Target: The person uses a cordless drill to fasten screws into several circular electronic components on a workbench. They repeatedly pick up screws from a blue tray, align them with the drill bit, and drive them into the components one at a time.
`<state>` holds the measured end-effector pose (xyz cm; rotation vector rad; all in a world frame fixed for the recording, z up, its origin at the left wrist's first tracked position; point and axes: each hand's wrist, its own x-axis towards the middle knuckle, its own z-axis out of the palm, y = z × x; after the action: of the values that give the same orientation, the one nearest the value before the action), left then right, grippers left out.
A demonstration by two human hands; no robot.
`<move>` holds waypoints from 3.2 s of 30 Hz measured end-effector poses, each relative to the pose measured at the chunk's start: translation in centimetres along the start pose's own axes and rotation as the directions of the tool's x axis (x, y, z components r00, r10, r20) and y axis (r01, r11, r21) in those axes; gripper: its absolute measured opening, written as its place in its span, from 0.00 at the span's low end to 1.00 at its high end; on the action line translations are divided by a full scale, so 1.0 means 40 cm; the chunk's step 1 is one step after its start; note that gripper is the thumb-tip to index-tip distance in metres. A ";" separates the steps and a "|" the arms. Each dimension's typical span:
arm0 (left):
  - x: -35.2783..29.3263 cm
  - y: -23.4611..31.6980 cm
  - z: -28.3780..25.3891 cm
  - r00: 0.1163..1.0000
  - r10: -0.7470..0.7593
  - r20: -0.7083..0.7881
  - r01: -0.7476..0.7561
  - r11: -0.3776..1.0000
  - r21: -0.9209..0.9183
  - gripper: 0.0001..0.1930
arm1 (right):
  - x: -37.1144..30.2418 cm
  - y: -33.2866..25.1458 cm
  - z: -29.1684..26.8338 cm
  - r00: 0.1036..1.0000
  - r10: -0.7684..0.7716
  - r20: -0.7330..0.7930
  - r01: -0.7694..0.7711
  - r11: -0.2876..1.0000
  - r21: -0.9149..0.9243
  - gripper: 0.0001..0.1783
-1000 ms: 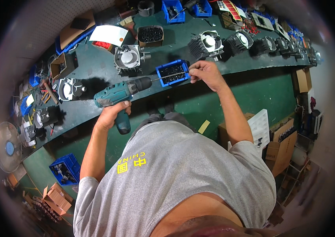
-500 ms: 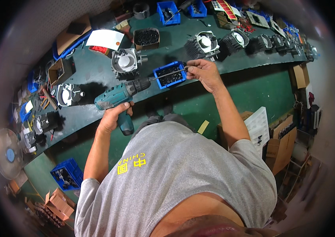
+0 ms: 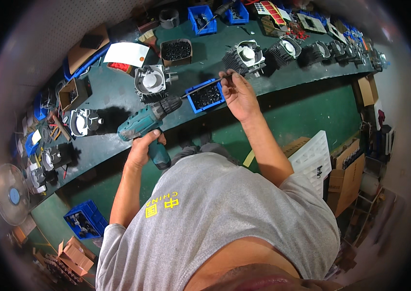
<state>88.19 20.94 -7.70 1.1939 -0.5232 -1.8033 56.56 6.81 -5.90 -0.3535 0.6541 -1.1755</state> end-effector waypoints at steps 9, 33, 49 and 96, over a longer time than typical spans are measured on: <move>-0.022 0.016 0.043 0.996 0.091 0.011 -0.091 0.996 0.003 0.22 | 0.011 0.014 -0.003 0.989 -0.150 -0.007 0.149 0.988 -0.036 0.09; -0.020 0.035 0.032 0.998 0.027 0.049 -0.024 0.998 -0.052 0.13 | -0.003 -0.043 0.010 0.993 -0.095 0.066 0.108 0.970 -0.220 0.10; -0.028 0.046 0.031 0.999 0.035 0.025 -0.036 0.999 0.011 0.20 | -0.012 -0.043 0.005 0.996 -0.084 0.038 0.091 0.950 -0.297 0.11; 0.018 -0.002 0.068 0.985 0.116 0.124 -0.111 0.993 -0.047 0.23 | -0.001 -0.020 0.093 0.948 -0.314 -0.053 0.301 0.937 -0.175 0.13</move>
<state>85.64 20.04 -6.92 1.0066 -0.6124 -1.7910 58.36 6.27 -2.59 -0.5670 0.7882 -1.4439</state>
